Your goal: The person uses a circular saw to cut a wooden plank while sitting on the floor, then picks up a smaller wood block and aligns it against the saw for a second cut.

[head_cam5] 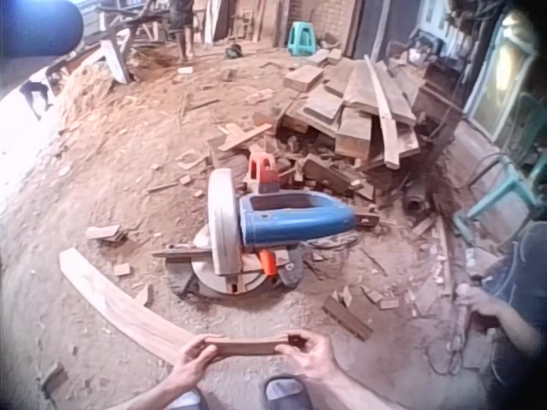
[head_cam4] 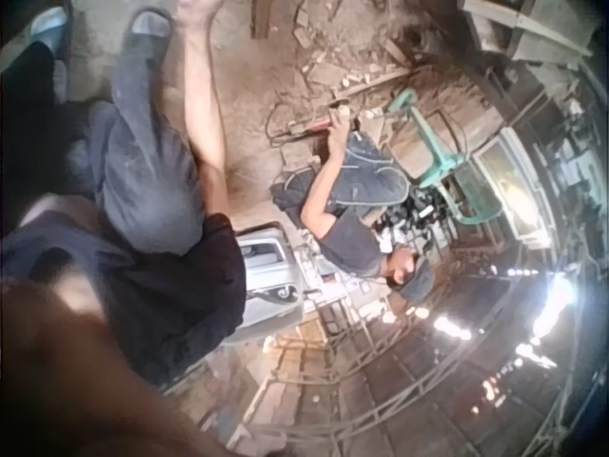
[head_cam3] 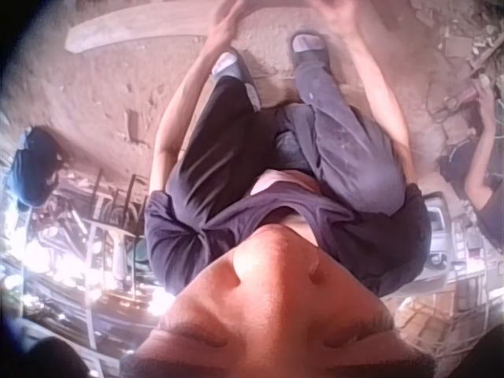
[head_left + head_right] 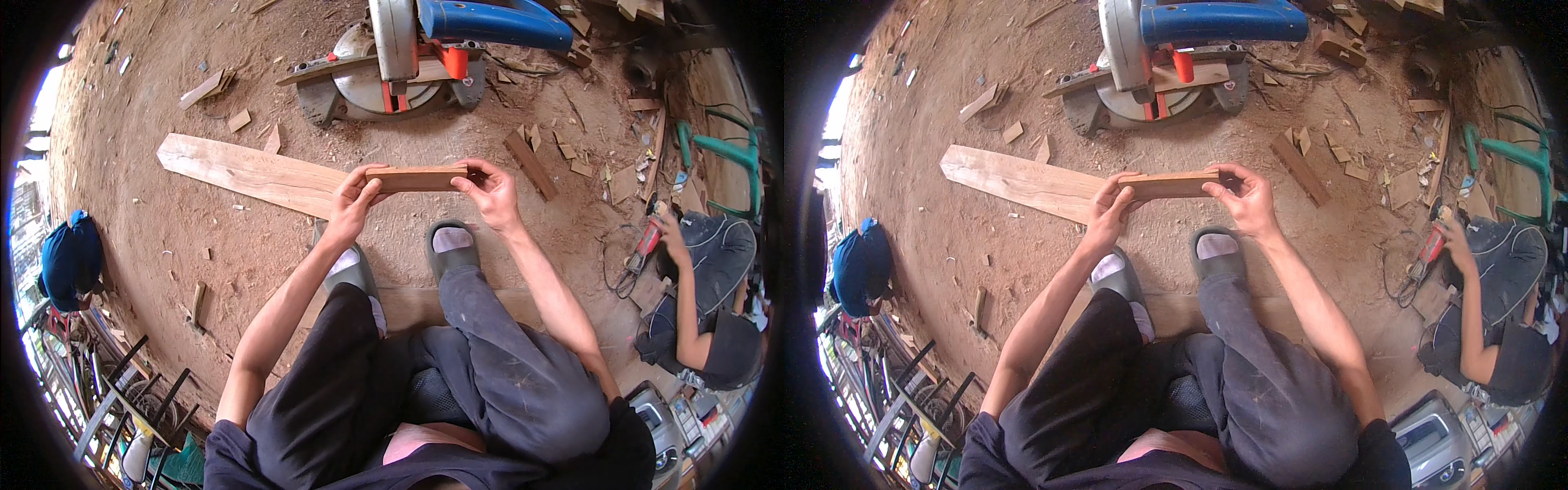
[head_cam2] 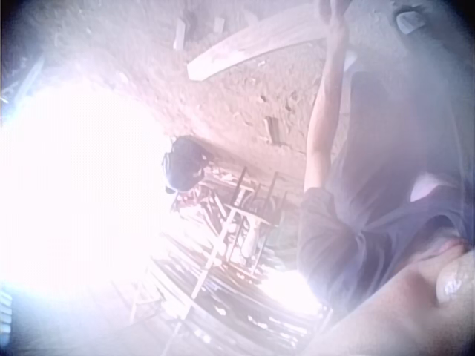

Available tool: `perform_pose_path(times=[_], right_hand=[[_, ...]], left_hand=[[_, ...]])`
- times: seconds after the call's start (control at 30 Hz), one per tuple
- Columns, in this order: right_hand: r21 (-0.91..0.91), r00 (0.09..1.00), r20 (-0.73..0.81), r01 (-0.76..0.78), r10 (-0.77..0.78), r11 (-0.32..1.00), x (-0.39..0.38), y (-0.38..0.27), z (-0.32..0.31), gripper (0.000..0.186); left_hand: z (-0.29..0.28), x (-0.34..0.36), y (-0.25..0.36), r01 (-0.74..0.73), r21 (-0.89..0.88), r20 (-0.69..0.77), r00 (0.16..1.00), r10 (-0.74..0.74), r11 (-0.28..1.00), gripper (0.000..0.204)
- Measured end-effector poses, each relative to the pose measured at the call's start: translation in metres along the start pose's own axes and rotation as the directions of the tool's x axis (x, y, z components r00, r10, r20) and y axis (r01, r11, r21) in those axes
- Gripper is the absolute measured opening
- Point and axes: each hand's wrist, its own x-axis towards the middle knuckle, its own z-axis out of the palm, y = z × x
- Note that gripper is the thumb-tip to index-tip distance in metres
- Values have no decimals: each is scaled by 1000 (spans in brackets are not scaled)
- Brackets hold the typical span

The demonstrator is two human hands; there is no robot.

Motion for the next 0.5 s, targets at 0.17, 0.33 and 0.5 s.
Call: perform_pose_path(times=[0.17,0.33,0.5], right_hand=[[55,999,-7,-42,43,998,-1,-2,-2,28],[20,1000,-17,-26,26,999,1,6,-1,26],[62,997,-39,-61,64,996,0,4,-3,25]], left_hand=[[1,2,4,8,87,20,1000,-10,996,32],[-3,3,-2,47,58,-13,999,-47,997,31],[-5,4,-13,90,52,-38,995,-88,995,30]])
